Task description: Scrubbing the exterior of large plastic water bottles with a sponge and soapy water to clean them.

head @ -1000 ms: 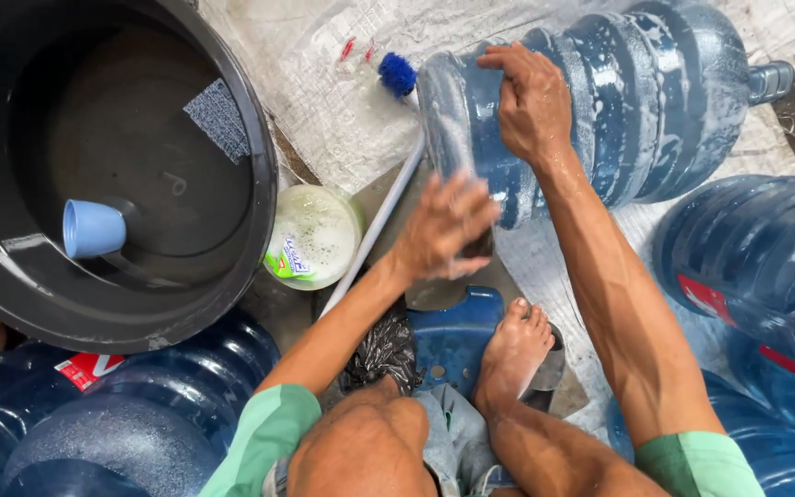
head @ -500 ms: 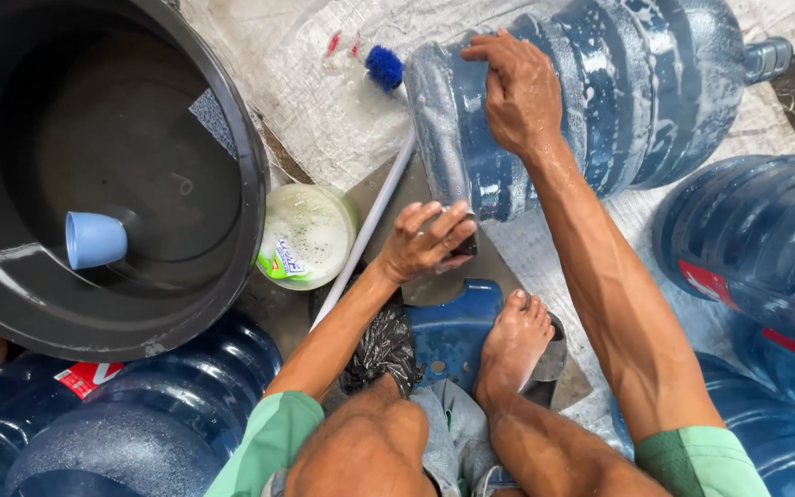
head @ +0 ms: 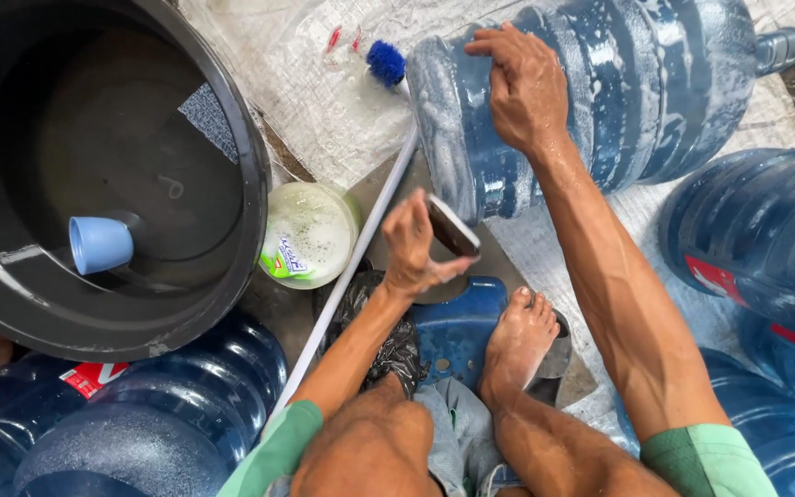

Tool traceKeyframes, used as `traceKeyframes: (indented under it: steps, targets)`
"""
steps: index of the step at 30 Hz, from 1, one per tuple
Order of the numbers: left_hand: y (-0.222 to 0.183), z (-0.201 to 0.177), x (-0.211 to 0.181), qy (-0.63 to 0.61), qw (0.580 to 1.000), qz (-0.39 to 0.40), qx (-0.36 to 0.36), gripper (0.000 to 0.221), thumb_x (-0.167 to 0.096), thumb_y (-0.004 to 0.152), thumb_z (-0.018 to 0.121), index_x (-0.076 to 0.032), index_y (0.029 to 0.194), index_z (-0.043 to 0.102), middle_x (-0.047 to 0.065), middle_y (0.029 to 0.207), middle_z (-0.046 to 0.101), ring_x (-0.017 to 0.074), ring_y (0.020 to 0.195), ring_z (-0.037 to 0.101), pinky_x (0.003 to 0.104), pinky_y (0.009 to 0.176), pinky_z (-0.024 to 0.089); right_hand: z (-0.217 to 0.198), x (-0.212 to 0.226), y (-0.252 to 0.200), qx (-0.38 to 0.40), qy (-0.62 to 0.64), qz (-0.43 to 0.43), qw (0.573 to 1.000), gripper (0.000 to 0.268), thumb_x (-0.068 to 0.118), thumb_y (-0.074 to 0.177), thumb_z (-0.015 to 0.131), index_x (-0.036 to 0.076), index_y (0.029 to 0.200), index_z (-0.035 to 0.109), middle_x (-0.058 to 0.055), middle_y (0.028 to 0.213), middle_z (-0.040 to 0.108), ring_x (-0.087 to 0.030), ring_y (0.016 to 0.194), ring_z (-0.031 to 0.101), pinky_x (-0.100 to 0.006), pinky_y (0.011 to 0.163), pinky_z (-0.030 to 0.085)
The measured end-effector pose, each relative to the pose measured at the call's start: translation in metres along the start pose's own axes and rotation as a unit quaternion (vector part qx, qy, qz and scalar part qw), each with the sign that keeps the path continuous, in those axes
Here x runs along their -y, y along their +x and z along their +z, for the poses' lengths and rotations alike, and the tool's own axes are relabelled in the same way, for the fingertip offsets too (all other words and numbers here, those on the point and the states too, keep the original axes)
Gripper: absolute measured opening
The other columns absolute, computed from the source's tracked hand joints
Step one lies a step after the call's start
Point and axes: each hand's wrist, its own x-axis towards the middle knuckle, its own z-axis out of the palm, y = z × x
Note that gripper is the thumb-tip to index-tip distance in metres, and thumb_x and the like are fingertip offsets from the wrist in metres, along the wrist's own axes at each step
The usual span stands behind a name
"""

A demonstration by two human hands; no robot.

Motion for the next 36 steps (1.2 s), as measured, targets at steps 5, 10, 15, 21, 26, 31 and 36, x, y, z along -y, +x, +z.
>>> traceKeyframes:
  steps: [5, 10, 15, 21, 26, 31, 36]
  targets:
    - [0.085, -0.028, -0.006, -0.102, 0.949, -0.297, 0.038, 0.118, -0.078, 0.066, 0.058, -0.013, 0.151, 0.008, 0.027, 0.142, 0.030, 0.0384, 0.124, 0.032, 0.061, 0.093, 0.047, -0.001, -0.002, -0.002, -0.010, 0.000, -0.045, 0.999, 0.037, -0.007, 0.087, 0.043, 0.007, 0.110, 0.068, -0.013, 0.117, 0.065, -0.036, 0.118, 0.052, -0.054, 0.098, 0.037]
    - [0.048, -0.038, -0.044, -0.170, 0.892, -0.405, 0.108, 0.123, -0.070, 0.060, 0.064, -0.014, 0.149, -0.001, 0.028, 0.146, 0.015, 0.0462, 0.133, 0.013, 0.068, 0.100, 0.029, 0.000, -0.001, 0.001, -0.018, 0.012, -0.036, 0.999, 0.036, -0.005, 0.087, 0.043, 0.006, 0.109, 0.068, -0.014, 0.116, 0.066, -0.036, 0.116, 0.054, -0.054, 0.097, 0.036]
    - [0.021, -0.028, -0.051, -0.219, 0.804, -0.520, 0.185, 0.132, -0.061, 0.051, 0.076, -0.020, 0.147, -0.004, 0.027, 0.153, -0.004, 0.0473, 0.140, -0.007, 0.075, 0.098, 0.018, -0.001, -0.001, -0.003, -0.015, 0.014, -0.040, 0.999, 0.033, -0.006, 0.090, 0.042, 0.003, 0.109, 0.068, -0.015, 0.116, 0.065, -0.035, 0.116, 0.055, -0.053, 0.097, 0.037]
    - [0.049, -0.030, -0.048, -0.167, 0.909, -0.376, 0.061, 0.127, -0.059, 0.058, 0.077, -0.007, 0.148, 0.005, 0.027, 0.136, 0.029, 0.0432, 0.126, 0.027, 0.066, 0.090, 0.049, -0.004, -0.001, 0.009, -0.047, 0.004, -0.069, 0.997, 0.036, -0.005, 0.082, 0.045, 0.007, 0.104, 0.070, -0.009, 0.107, 0.069, -0.029, 0.097, 0.063, -0.045, 0.082, 0.046]
    - [-0.025, 0.012, -0.043, -0.153, 0.914, -0.367, 0.088, 0.127, -0.059, 0.059, 0.078, -0.003, 0.147, 0.007, 0.031, 0.139, 0.032, 0.0451, 0.134, 0.028, 0.067, 0.110, 0.010, 0.002, -0.005, 0.011, -0.010, 0.010, -0.032, 0.999, 0.034, -0.003, 0.087, 0.044, 0.006, 0.105, 0.071, -0.015, 0.113, 0.067, -0.032, 0.109, 0.061, -0.051, 0.095, 0.040]
    - [0.040, -0.010, -0.037, -0.155, 0.950, -0.272, 0.017, 0.129, -0.054, 0.062, 0.082, -0.007, 0.150, 0.000, 0.022, 0.144, 0.027, 0.0342, 0.125, 0.031, 0.054, 0.102, 0.040, 0.001, -0.008, 0.017, -0.042, -0.002, -0.068, 0.997, 0.035, -0.001, 0.086, 0.044, 0.009, 0.106, 0.071, -0.009, 0.099, 0.068, -0.026, 0.081, 0.060, -0.041, 0.064, 0.040]
    - [0.000, 0.003, -0.036, -0.187, 0.907, -0.358, 0.115, 0.132, -0.067, 0.055, 0.071, -0.008, 0.146, -0.005, 0.029, 0.143, 0.019, 0.0418, 0.132, 0.027, 0.065, 0.101, 0.037, 0.001, -0.006, 0.016, -0.014, 0.029, -0.044, 0.999, 0.033, -0.005, 0.087, 0.045, 0.005, 0.104, 0.071, -0.014, 0.110, 0.069, -0.027, 0.102, 0.064, -0.047, 0.094, 0.041]
